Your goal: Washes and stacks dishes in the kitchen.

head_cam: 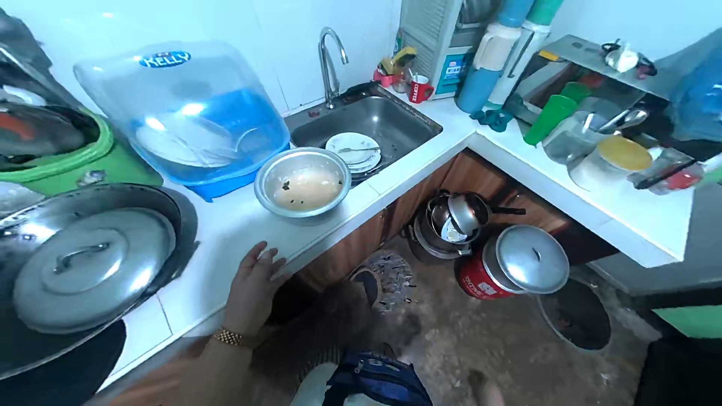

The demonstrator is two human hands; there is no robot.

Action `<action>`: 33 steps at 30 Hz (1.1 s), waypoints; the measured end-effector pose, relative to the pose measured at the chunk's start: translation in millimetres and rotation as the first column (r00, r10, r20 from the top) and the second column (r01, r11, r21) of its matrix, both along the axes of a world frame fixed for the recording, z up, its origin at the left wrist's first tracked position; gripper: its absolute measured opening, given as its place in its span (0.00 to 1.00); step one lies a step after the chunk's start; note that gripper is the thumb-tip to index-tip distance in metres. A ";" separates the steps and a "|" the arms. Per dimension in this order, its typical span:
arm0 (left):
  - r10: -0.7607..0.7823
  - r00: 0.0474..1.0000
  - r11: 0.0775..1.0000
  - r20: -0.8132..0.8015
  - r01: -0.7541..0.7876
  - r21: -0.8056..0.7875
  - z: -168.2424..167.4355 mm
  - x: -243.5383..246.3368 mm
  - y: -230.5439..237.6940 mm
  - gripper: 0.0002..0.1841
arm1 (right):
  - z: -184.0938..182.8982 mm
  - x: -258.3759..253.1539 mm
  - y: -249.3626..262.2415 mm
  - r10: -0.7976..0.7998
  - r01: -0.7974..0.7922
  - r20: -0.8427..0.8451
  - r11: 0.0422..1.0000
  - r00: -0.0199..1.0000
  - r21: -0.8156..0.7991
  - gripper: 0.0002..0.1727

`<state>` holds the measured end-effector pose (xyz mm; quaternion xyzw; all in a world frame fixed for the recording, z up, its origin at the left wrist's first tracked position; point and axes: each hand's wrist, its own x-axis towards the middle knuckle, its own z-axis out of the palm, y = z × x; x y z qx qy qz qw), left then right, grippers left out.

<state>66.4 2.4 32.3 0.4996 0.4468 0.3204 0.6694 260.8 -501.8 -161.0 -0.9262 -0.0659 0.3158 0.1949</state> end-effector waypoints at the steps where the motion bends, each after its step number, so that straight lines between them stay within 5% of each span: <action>1: 0.043 0.999 0.999 0.001 -0.043 -0.024 3.2 10.3 1.6 0.29 | -7.2 47.9 14.3 0.001 -0.003 -0.062 0.999 0.998 -0.041 0.25; 5: 0.155 0.987 0.982 0.035 -0.150 -0.117 10.6 49.9 17.6 0.34 | 54.4 148.2 140.2 0.055 -0.056 0.015 0.996 0.998 0.070 0.23; 11: 0.303 0.947 0.924 0.104 -0.266 -0.274 0.4 99.9 63.7 0.42 | 94.7 161.3 270.3 0.370 -0.331 -0.042 0.873 0.928 0.357 0.22; 15: 0.367 0.923 0.842 0.114 -0.278 -0.463 -1.8 124.4 86.4 0.43 | 86.9 173.7 290.2 0.495 -0.426 -0.208 0.853 0.844 0.300 0.24; 23: 0.519 0.855 0.765 0.021 -0.454 -0.456 -7.9 140.3 93.7 0.34 | 58.9 229.1 314.7 0.494 -0.434 -0.188 0.855 0.849 0.284 0.23; 28: 0.650 0.756 0.726 0.082 -0.586 -0.360 -15.6 145.1 83.9 0.43 | 84.0 274.1 366.0 0.548 -0.481 -0.069 0.782 0.834 0.396 0.21; 33: 0.812 0.581 0.564 0.048 -0.762 -0.318 -19.1 153.6 72.4 0.31 | 128.4 341.8 435.2 0.622 -0.599 0.162 0.602 0.767 0.528 0.19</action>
